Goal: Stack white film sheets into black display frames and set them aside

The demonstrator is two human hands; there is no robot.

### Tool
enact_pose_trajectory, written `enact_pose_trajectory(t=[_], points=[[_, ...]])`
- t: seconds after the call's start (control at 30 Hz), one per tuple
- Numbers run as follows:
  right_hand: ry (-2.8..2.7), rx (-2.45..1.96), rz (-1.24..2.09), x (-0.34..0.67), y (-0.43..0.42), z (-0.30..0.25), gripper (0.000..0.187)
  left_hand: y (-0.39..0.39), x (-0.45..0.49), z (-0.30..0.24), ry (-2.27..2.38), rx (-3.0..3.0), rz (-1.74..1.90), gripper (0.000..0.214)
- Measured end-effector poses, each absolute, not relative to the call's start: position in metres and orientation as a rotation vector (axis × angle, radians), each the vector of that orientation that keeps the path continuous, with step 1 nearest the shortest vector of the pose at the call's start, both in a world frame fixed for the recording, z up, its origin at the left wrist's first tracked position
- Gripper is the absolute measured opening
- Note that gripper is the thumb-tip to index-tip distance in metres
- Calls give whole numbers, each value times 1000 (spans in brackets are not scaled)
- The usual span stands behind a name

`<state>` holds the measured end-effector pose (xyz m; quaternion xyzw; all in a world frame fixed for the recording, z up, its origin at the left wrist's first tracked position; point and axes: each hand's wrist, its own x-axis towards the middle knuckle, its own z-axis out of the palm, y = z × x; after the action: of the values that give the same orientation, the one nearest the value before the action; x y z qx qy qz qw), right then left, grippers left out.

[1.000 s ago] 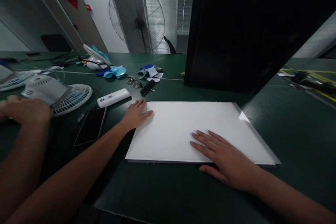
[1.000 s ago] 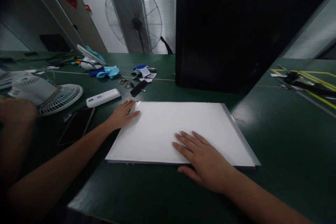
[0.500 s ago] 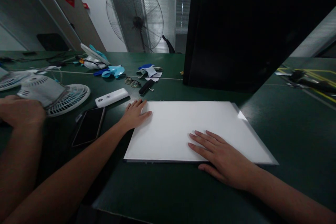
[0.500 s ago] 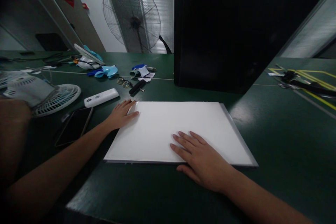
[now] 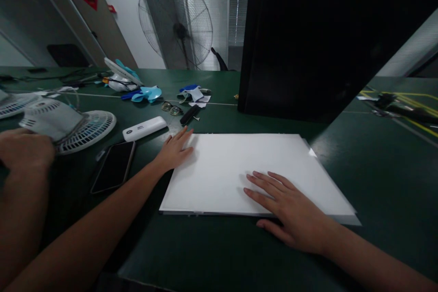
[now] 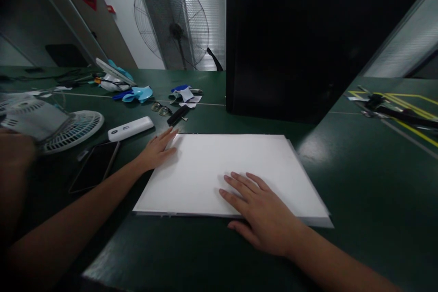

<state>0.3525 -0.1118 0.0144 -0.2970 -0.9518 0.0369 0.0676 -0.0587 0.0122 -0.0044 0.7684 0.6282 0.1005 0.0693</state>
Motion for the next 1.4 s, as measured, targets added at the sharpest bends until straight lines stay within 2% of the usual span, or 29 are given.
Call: enact_pose_trajectory(t=[0.2,0.37,0.5,0.57,0.7,1.4], points=[[-2788,-829,-207,354,-111,11,62,12,-58,0,1805,2386,194,61],[-2682,-700,-277,347,-115,12,37,11,-57,-1,1791,2425,178,62],[-2572,-525,-365,344,-118,17,26,12,-59,-4,1782,2447,212,60],[-2558,-414,-411,343,-120,21,26,13,-60,-5,1773,2451,233,60],[-2545,-271,-435,343,-124,29,40,13,-61,-4,1745,2450,265,61],[-2494,-363,-760,371,-134,32,43,31,-94,-16,1506,2400,525,50]])
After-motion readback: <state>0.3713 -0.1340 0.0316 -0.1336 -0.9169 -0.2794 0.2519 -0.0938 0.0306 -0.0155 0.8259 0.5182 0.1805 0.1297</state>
